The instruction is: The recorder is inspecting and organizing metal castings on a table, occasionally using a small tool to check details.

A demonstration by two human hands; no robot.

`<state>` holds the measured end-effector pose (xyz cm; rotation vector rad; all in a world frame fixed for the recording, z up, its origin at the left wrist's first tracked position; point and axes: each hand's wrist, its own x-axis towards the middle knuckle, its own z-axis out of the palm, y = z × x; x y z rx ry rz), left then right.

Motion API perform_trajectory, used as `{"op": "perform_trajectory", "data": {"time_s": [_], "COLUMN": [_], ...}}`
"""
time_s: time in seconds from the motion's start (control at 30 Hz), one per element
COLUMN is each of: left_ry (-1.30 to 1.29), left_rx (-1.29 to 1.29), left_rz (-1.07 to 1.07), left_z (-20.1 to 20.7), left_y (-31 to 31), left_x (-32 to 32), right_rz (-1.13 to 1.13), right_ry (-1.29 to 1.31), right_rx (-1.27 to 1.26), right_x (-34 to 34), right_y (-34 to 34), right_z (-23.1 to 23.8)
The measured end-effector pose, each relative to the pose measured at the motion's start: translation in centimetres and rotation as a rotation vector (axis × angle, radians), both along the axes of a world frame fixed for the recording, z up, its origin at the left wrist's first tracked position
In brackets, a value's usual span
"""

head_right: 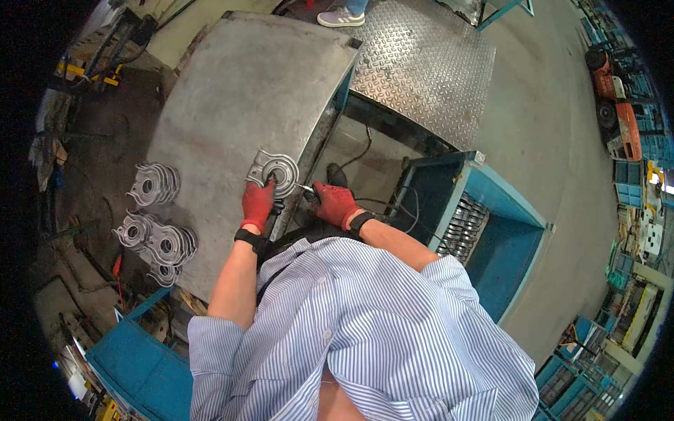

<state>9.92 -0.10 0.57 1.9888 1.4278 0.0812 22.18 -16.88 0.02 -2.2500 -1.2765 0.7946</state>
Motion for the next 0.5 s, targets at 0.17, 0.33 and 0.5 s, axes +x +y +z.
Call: {"op": "perform_trajectory", "data": {"time_s": [0.17,0.33,0.5], "left_ry": [0.076,0.068,0.034], "left_rx": [-0.024,0.004,-0.048], "left_rz": [-0.012,-0.039,-0.036], "left_z": [-0.7,-1.1,-0.2], "left_y": [0.4,0.4,0.4], "left_x": [-0.2,-0.2,-0.3], "right_rz": [0.064,0.052,0.041], "right_ry": [0.061,0.071,0.065], "right_rx": [-0.017,-0.045,-0.038], "right_x": [0.5,0.5,0.4], "right_y": [-0.3,-0.2,-0.2], "right_z": [-0.2,-0.2,0.0]}}
